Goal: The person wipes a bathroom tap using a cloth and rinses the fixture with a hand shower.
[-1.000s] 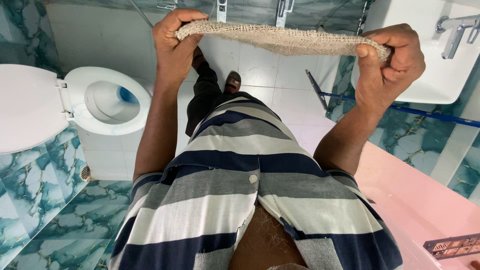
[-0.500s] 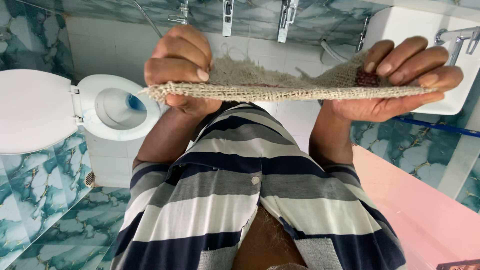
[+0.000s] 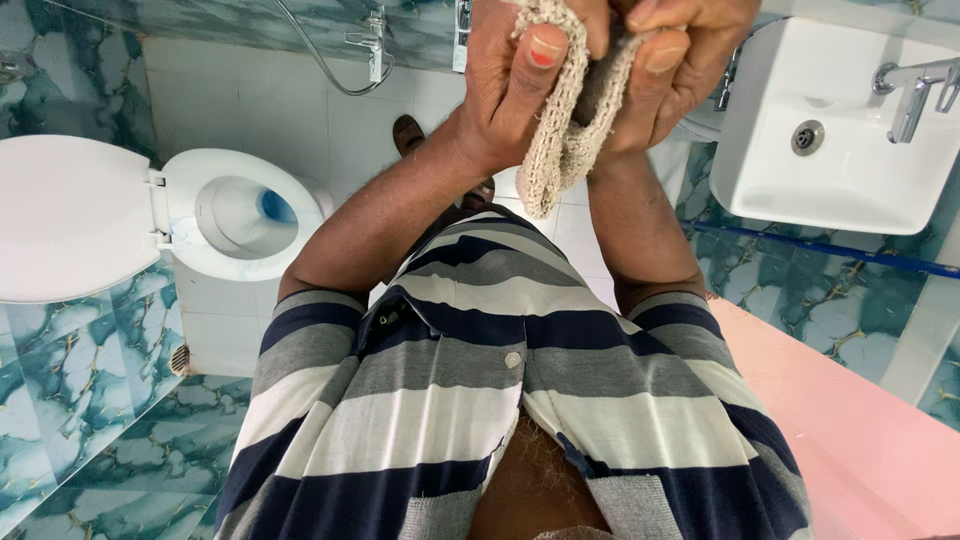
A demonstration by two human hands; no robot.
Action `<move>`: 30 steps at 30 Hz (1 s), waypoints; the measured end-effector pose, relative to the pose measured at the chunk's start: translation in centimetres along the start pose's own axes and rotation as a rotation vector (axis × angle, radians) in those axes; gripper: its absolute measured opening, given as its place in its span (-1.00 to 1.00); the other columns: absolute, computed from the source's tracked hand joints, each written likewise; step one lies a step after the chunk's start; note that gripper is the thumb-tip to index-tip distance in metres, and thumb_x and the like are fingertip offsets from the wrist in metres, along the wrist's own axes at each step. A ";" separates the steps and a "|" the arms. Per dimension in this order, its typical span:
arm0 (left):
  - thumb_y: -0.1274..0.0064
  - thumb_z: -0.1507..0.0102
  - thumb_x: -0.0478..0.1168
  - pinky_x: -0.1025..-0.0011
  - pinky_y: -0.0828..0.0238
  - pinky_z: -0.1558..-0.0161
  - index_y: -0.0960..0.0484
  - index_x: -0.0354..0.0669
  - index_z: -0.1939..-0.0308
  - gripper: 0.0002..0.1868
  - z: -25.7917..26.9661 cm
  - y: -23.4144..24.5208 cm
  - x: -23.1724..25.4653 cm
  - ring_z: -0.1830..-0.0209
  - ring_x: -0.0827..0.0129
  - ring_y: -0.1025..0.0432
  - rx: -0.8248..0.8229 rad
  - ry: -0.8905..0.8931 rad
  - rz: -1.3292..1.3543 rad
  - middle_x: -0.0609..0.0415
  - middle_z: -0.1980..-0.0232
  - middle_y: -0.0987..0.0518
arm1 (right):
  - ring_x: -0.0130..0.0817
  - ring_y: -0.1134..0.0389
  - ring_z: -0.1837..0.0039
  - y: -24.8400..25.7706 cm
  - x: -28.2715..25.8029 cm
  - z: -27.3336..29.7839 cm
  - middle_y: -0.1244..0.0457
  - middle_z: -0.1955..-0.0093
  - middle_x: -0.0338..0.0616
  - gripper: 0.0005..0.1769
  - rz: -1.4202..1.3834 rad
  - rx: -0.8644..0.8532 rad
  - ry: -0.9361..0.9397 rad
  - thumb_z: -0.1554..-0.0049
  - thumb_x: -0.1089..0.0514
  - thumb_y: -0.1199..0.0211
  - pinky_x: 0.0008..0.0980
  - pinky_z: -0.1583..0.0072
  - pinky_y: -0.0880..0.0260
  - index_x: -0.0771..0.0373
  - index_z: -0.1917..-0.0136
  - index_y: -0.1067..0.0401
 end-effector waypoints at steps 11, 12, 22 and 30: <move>0.39 -0.58 0.21 0.49 -0.30 0.26 -0.48 -0.17 0.13 -0.44 3.5 2.4 -2.8 0.37 0.49 -0.36 -0.213 0.201 -0.070 0.13 0.33 -0.43 | -0.33 -0.19 0.03 -1.7 -2.0 -0.8 -0.23 0.11 -0.17 -0.61 0.287 -0.301 -0.045 -0.39 -0.10 -0.01 -0.29 -0.08 -0.20 0.24 0.04 -0.43; 0.37 -0.58 0.22 0.50 -0.34 0.27 -0.50 -0.19 0.09 -0.43 3.9 2.5 -2.8 0.36 0.49 -0.39 -0.197 0.240 -0.024 0.14 0.31 -0.45 | -0.29 -0.17 0.03 -2.0 -2.5 -0.7 -0.24 0.11 -0.17 -0.62 0.355 -0.330 0.004 -0.39 -0.07 0.00 -0.21 -0.11 -0.16 0.23 0.05 -0.43; 0.32 -0.57 0.21 0.46 -0.30 0.36 -0.49 -0.20 0.19 -0.43 3.6 5.1 0.7 0.42 0.45 -0.36 -0.010 0.172 0.004 0.09 0.32 -0.46 | -0.14 -0.16 0.04 -2.3 -7.3 -0.8 -0.17 0.21 -0.08 -0.55 0.387 -0.424 0.218 -0.21 -0.23 -0.22 -0.11 -0.06 -0.21 0.19 0.18 -0.49; 0.34 -0.59 0.19 0.43 -0.22 0.38 -0.54 -0.21 0.23 -0.39 3.9 6.4 1.3 0.42 0.39 -0.32 -0.006 0.045 -0.206 0.09 0.37 -0.45 | -0.21 -0.32 -0.07 -3.9 -8.1 1.8 -0.35 0.04 -0.16 -0.72 0.637 -0.878 -0.324 -0.20 0.02 -0.51 -0.21 -0.15 -0.25 0.25 0.07 -0.53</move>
Point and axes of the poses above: each hand's wrist, its own z-axis away from the middle knuckle, its own y-axis out of the back of the hand, x = y × z, the point moved 4 cm from there along -z, towards the middle knuckle
